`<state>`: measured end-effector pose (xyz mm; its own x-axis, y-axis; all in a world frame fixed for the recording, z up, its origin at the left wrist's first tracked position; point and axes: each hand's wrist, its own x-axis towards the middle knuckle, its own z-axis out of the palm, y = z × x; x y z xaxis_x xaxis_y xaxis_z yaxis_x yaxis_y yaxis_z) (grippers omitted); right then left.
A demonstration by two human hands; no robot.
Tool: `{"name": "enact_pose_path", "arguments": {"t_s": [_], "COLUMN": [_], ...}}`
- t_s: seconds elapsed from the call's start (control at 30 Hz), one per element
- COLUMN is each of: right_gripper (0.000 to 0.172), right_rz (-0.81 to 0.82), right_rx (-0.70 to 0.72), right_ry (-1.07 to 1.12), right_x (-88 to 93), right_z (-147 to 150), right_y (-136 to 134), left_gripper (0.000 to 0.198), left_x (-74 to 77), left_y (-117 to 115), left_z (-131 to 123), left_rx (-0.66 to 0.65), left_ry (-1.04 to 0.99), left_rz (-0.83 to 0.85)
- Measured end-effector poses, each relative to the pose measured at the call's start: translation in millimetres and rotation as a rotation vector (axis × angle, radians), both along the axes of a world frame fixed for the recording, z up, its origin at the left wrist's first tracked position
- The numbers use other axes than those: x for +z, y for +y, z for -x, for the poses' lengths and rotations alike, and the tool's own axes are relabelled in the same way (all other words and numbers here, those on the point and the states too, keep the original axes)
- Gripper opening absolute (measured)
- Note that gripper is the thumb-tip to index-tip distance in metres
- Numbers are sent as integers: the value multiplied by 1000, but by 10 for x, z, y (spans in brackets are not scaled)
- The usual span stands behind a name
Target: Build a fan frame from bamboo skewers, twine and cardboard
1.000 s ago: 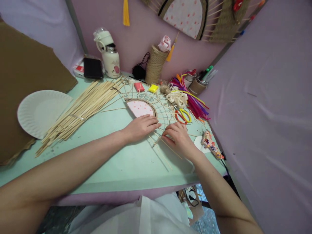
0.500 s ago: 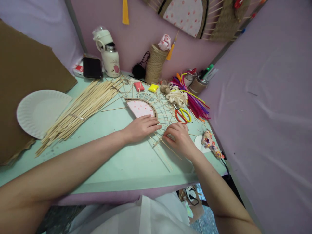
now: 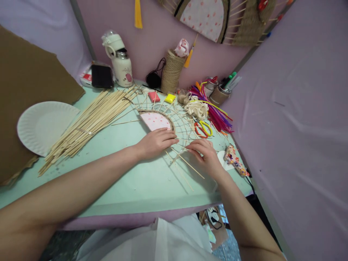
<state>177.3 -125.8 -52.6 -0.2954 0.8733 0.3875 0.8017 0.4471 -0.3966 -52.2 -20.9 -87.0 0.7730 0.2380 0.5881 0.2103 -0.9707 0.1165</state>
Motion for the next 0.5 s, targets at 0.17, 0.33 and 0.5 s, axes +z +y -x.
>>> {"name": "enact_pose_path", "arguments": {"t_s": [0.17,0.33,0.5], "right_gripper": [18,17,11], "right_rz": [-272,-601,-668], "right_rx": [-113,-281,-342], "right_ry": [202,432,608], "right_x": [55,52,-84], "right_z": [-152,-132,55], "right_y": [-98,-206,-170], "left_gripper": [28,26,25], "left_x": [53,229,569], "left_y": [40,98,175], "left_z": [60,121,132], "left_rx": [-17,-7,17], "left_ry": [-91,-198,-295], "left_rz": [39,22,-49]}}
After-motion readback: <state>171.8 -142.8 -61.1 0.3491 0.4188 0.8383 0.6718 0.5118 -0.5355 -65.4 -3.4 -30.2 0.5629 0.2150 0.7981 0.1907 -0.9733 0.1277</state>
